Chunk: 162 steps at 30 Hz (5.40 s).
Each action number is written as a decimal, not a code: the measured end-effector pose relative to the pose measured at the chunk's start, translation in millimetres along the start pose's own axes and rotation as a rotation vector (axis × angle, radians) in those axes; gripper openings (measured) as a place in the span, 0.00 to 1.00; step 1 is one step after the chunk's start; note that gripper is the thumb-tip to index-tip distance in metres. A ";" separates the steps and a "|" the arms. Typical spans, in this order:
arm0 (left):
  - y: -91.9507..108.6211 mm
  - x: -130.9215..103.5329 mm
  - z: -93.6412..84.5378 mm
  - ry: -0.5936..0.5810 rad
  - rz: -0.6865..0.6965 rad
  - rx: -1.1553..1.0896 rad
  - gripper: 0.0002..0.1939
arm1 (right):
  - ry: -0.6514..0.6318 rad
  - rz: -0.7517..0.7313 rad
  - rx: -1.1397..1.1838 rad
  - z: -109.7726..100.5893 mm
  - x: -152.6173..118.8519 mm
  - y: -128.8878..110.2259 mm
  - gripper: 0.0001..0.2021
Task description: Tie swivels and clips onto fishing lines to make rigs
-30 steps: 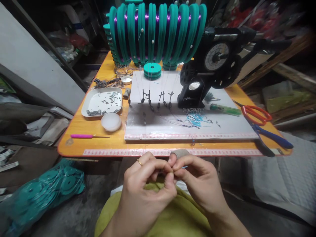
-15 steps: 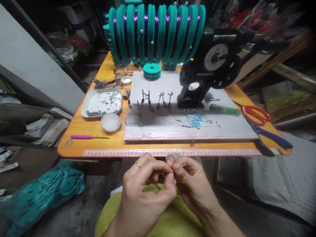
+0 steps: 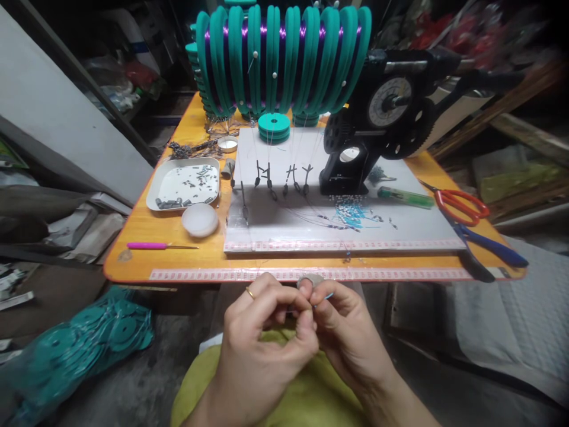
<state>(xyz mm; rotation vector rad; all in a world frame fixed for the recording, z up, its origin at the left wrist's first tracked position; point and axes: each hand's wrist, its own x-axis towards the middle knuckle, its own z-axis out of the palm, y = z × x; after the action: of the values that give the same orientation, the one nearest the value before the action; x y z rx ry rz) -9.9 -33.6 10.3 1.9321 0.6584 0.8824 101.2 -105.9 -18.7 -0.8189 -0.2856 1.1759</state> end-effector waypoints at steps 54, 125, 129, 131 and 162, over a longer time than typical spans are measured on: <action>-11.1 -10.2 -3.6 0.035 0.145 0.069 0.12 | 0.004 -0.095 0.071 2.7 -0.7 4.6 0.02; -8.0 -2.6 3.3 0.002 -0.496 -0.881 0.07 | -0.017 -0.514 -0.846 -1.8 -13.1 -12.5 0.13; -9.4 -4.5 3.3 -0.055 -0.487 -0.903 0.09 | -0.017 -0.555 -0.742 -1.6 -8.7 -11.0 0.11; -12.6 -8.9 2.4 -0.080 -0.464 -0.826 0.08 | 0.000 -0.506 -0.690 -2.7 -8.1 -9.8 0.09; -4.1 -18.2 -7.3 -0.089 0.015 0.007 0.12 | -0.176 -0.033 -0.156 -9.2 -5.7 -12.1 0.02</action>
<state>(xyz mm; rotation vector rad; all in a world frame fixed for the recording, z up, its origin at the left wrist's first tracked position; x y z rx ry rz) -27.1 -41.3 3.5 1.9726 0.5955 0.7995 112.9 -116.6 -15.4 -0.8438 -0.5394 1.2079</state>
